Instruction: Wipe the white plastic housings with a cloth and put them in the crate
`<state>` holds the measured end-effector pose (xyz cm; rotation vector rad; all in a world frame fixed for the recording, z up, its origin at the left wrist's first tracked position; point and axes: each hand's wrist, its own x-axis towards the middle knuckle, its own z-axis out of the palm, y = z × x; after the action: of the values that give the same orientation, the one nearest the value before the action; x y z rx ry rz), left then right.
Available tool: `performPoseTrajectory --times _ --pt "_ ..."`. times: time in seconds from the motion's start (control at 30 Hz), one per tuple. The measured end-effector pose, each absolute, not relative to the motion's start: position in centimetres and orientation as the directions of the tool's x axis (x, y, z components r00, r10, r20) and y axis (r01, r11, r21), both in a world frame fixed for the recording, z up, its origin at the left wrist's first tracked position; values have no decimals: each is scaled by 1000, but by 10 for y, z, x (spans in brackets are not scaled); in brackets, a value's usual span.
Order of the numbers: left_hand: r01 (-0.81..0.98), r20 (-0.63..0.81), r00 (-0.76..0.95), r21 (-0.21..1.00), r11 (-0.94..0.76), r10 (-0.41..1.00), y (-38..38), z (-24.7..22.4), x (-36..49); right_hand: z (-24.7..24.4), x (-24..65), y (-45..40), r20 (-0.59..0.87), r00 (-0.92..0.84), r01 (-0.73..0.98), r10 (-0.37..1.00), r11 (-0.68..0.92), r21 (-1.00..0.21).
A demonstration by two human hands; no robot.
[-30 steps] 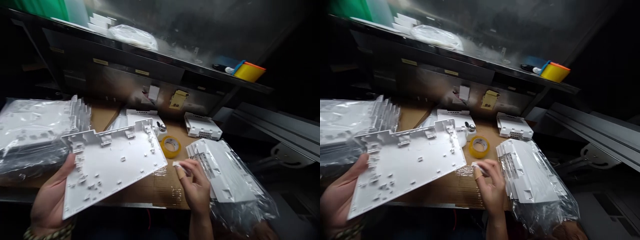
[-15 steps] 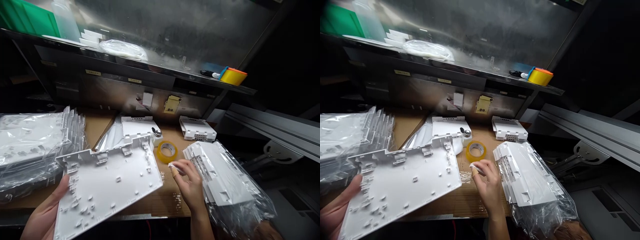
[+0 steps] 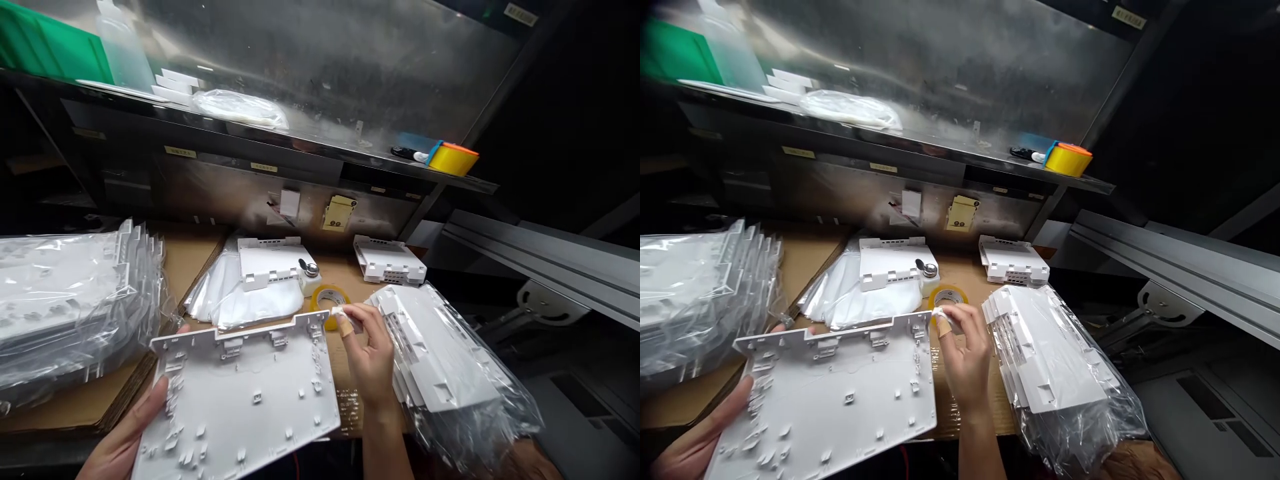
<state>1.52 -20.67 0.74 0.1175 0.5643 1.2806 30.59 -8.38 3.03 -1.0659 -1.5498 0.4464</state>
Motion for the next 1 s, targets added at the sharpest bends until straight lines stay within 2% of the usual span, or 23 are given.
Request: performPoseTrajectory --times 0.1,0.2,0.27,0.4,0.53,0.7,0.8,0.9,1.0 --pt "-839 -421 71 464 283 904 -207 6 23 27 311 -80 540 19 452 841 474 -755" --pt "-801 -449 -54 553 230 892 -203 9 37 31 310 -77 549 74 464 833 458 -758" --pt "-785 -435 -90 585 205 896 -199 16 55 40 300 -82 607 77 431 791 523 -735" --pt "-793 -375 -67 583 179 925 -187 39 98 67 265 -109 718 -44 335 695 687 -645" --pt "-728 -281 -126 678 104 952 -182 53 126 80 241 -121 765 -129 269 631 765 -586" --pt "-737 -215 -101 672 72 971 -180 53 134 80 247 -114 745 -113 330 657 732 -596" --pt "-723 -209 -96 687 76 973 -179 51 134 79 248 -115 759 -118 309 641 750 -585" --pt "-770 -301 -43 618 160 953 -182 48 124 70 249 -101 738 -189 322 647 751 -576" --pt "-775 -425 -65 592 223 903 -189 42 99 45 263 -60 590 -92 461 802 559 -689"
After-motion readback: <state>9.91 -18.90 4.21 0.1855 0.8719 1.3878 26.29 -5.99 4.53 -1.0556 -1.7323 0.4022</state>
